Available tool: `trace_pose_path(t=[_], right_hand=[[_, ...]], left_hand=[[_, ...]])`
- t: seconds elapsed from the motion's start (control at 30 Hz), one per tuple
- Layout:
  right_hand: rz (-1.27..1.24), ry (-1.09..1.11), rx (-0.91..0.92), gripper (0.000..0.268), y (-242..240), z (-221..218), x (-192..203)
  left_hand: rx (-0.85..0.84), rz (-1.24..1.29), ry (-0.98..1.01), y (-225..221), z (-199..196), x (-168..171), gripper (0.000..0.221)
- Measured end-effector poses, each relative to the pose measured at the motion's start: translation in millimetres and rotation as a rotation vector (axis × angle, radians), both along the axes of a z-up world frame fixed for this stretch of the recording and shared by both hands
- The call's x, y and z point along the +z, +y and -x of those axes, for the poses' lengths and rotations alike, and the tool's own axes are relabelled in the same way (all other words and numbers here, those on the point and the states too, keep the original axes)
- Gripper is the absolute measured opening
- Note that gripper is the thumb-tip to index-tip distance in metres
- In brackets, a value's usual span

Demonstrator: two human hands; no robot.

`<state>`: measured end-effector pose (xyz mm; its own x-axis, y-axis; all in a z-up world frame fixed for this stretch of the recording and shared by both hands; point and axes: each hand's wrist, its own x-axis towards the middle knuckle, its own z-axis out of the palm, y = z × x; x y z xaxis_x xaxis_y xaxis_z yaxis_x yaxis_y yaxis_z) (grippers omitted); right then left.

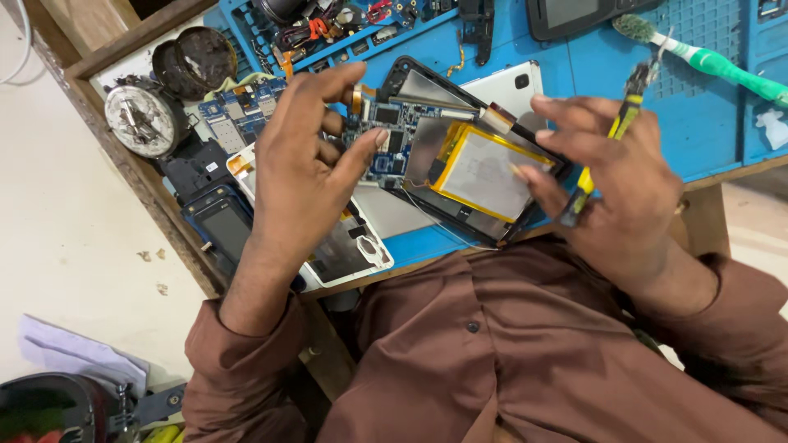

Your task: The person handles a disassembled smartphone, placing a battery into the chassis and using a yellow-handled screwdriver to tighten screws on the motherboard. The person continues to adjust components and secure the internal parts of the device.

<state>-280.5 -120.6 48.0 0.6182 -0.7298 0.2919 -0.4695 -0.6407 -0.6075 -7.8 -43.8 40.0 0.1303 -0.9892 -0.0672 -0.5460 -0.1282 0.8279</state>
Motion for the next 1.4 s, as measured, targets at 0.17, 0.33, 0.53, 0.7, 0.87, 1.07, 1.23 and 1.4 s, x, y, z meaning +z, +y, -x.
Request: trace_pose_path(t=[0.17, 0.33, 0.53, 0.7, 0.87, 1.07, 1.23, 1.4], right_hand=[[-0.124, -0.142, 0.047, 0.036, -15, -12, -9], [-0.249, -0.243, 0.066, 0.033, -17, -15, -25], [-0.231, -0.248, 0.113, 0.031, -20, -13, -31], [-0.226, -0.249, 0.093, 0.031, -20, -14, -31], [-0.231, -0.288, 0.059, 0.03, -19, -11, -34], [-0.324, -0.347, -0.009, 0.029, -17, -9, -37], [-0.366, -0.367, -0.032, 0.03, -14, -7, -43], [-0.405, -0.402, -0.028, 0.032, -13, -4, -49]], left_hand=[[0.003, -0.012, 0.019, -4, 1, 5, 0.044], [0.026, -0.027, 0.065, 2, -3, -1, 0.04], [0.077, -0.06, 0.389, 2, -5, -9, 0.034], [0.001, -0.06, 0.213, -5, -1, -1, 0.037], [-0.053, -0.032, 0.087, -15, 4, 3, 0.032], [-0.028, -0.084, 0.328, -23, 7, -8, 0.026], [-0.019, -0.131, 0.495, -22, 8, -16, 0.025], [-0.064, -0.108, 0.387, -30, 13, -9, 0.026]])
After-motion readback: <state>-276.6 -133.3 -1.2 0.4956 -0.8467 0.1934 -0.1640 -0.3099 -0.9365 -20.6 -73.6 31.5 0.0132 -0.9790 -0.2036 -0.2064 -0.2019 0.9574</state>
